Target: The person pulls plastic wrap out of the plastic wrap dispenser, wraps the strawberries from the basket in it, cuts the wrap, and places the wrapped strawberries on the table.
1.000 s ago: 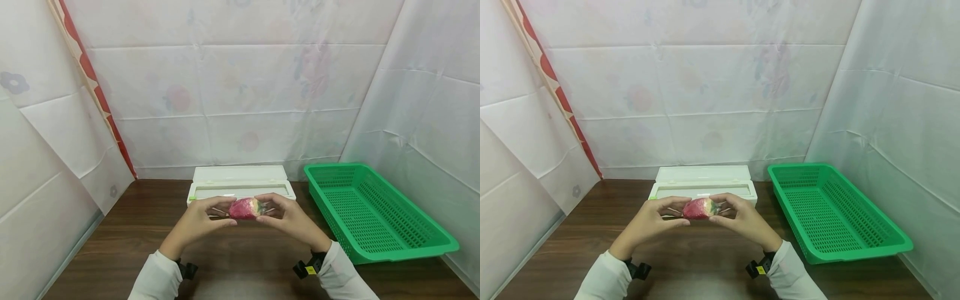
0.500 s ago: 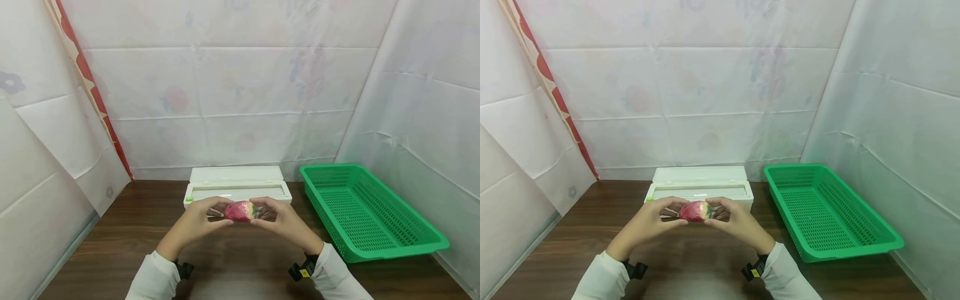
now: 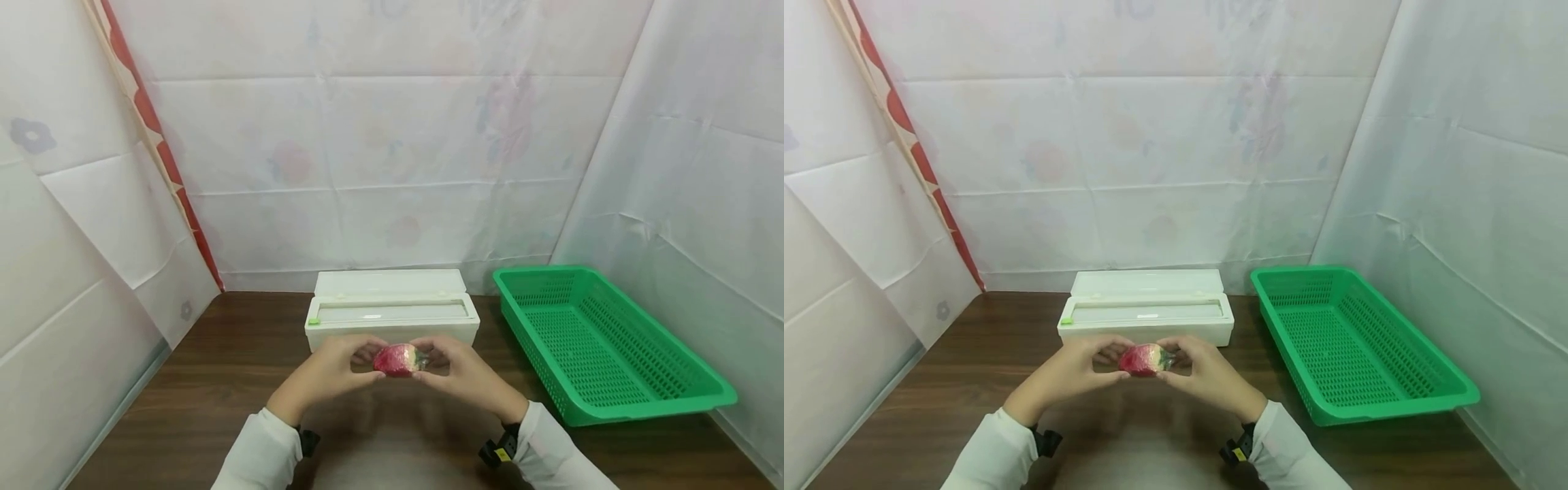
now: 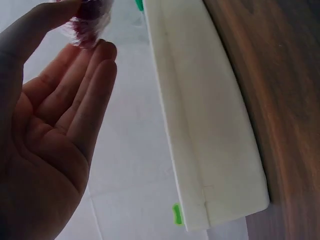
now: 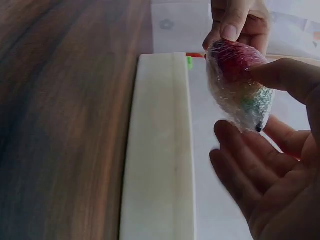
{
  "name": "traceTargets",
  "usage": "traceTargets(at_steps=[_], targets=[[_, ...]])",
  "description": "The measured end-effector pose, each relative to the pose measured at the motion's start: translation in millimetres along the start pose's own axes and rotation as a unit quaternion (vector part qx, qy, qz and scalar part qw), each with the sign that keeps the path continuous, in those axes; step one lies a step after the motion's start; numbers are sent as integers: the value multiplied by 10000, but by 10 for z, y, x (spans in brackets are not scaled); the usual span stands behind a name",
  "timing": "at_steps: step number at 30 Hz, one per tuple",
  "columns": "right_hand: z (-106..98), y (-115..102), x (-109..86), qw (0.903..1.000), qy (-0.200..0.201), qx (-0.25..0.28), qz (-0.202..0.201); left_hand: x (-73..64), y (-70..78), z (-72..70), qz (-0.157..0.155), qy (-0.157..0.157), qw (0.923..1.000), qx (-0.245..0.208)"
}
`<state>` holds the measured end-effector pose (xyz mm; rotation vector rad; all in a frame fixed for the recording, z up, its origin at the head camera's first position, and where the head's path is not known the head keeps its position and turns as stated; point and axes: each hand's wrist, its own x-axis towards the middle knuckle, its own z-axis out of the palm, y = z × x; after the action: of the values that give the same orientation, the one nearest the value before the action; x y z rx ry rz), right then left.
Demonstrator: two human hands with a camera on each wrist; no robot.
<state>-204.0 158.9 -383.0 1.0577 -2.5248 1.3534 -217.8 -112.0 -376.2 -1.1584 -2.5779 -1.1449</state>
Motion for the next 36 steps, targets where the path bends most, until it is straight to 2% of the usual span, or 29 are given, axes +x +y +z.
traceTargets(at_steps=[5,12,15,24,29,36], targets=[[42,69,1,9989,-275,3,383,-5,-82,65,-117,-188,9997,120],[164,207,-21,9927,-600,-791,680,-10,-192,213,-383,-443,9972,471],[198,238,-28,9916,-642,-771,821,-15,-212,251,-492,-476,9959,597],[232,318,-42,9877,-766,-995,928,-31,-237,310,-699,-643,9936,618],[232,343,-59,9871,-864,-970,936,-41,-254,352,-695,-746,9933,553],[260,376,-57,9866,-870,-1019,931,-48,-253,372,-886,-876,9887,834]])
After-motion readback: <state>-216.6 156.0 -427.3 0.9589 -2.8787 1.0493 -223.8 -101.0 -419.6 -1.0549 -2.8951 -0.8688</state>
